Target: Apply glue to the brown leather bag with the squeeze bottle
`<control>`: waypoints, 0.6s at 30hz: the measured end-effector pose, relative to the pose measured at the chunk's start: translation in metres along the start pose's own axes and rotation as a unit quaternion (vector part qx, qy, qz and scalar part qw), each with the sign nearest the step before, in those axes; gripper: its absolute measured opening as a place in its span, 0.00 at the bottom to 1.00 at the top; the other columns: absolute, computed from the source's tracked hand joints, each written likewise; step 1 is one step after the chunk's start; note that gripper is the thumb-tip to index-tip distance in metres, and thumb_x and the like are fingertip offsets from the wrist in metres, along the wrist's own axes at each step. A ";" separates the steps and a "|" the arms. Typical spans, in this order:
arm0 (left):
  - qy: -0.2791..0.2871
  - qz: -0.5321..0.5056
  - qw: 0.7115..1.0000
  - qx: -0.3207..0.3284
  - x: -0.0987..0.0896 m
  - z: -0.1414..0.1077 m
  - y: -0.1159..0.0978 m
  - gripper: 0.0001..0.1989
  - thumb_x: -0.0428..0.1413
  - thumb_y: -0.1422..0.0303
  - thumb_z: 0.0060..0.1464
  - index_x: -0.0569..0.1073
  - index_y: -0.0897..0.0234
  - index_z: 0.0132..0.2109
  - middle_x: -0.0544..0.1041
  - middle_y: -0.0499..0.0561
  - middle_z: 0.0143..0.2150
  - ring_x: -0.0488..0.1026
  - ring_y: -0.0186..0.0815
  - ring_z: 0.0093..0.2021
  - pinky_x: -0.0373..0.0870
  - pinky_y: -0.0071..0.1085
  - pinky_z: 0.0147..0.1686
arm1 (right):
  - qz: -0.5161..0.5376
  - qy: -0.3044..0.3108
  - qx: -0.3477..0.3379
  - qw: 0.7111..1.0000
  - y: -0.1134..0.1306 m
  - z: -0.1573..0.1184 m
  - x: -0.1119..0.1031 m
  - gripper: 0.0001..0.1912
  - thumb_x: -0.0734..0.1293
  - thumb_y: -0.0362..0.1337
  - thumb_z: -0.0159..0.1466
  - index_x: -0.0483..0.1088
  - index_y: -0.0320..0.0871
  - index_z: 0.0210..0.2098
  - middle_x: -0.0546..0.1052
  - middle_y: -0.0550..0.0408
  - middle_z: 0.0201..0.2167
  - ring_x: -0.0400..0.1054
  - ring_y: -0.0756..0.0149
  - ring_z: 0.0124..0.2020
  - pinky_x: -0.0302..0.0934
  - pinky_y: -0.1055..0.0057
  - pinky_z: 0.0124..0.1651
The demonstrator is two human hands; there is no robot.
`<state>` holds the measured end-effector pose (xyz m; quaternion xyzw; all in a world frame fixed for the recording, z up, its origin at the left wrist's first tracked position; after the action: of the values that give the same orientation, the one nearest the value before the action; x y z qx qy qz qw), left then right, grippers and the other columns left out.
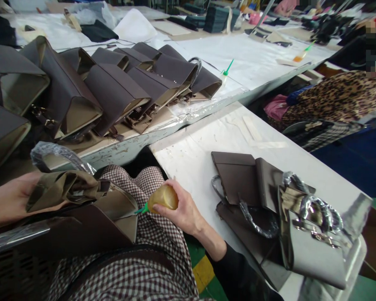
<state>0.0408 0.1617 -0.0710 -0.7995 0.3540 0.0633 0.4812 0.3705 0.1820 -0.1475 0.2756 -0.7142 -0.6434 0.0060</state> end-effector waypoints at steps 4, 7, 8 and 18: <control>0.052 -0.022 0.998 0.025 0.008 -0.003 0.005 0.24 0.66 0.54 0.58 0.81 0.53 0.60 0.86 0.45 0.46 0.83 0.41 0.47 0.79 0.25 0.45 | -0.007 0.017 0.003 1.000 -0.003 -0.001 0.003 0.29 0.79 0.49 0.59 0.70 0.47 0.55 0.80 0.51 0.48 0.75 0.51 0.47 0.69 0.54 0.53; 0.039 0.008 0.998 0.044 0.004 -0.004 0.008 0.26 0.65 0.55 0.60 0.78 0.51 0.64 0.84 0.43 0.43 0.81 0.36 0.40 0.78 0.23 0.40 | -0.005 0.019 0.009 1.000 -0.008 -0.005 0.005 0.30 0.80 0.49 0.59 0.70 0.47 0.55 0.80 0.49 0.51 0.75 0.49 0.50 0.69 0.51 0.57; 0.041 0.009 0.998 0.045 0.005 -0.004 0.008 0.26 0.64 0.55 0.60 0.78 0.51 0.65 0.84 0.43 0.41 0.80 0.35 0.38 0.77 0.23 0.38 | -0.004 0.016 0.009 1.000 -0.010 -0.007 0.006 0.30 0.80 0.49 0.59 0.70 0.47 0.56 0.79 0.48 0.52 0.75 0.48 0.51 0.68 0.51 0.58; 0.050 0.009 0.998 0.033 0.008 -0.005 0.012 0.26 0.65 0.55 0.60 0.79 0.52 0.63 0.85 0.44 0.40 0.81 0.37 0.38 0.78 0.24 0.37 | -0.058 -0.017 -0.043 0.997 -0.005 -0.009 0.009 0.31 0.79 0.52 0.62 0.69 0.48 0.59 0.80 0.46 0.52 0.76 0.47 0.50 0.72 0.50 0.56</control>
<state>0.0376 0.1502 -0.0809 -0.7817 0.3868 0.0161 0.4889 0.3676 0.1703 -0.1536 0.3053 -0.6689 -0.6770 -0.0320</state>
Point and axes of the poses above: each hand's wrist, its own z-axis towards the middle knuckle, its own x-axis out of the palm, y = z × x, the point moved 9 cm from there along z, towards the middle knuckle
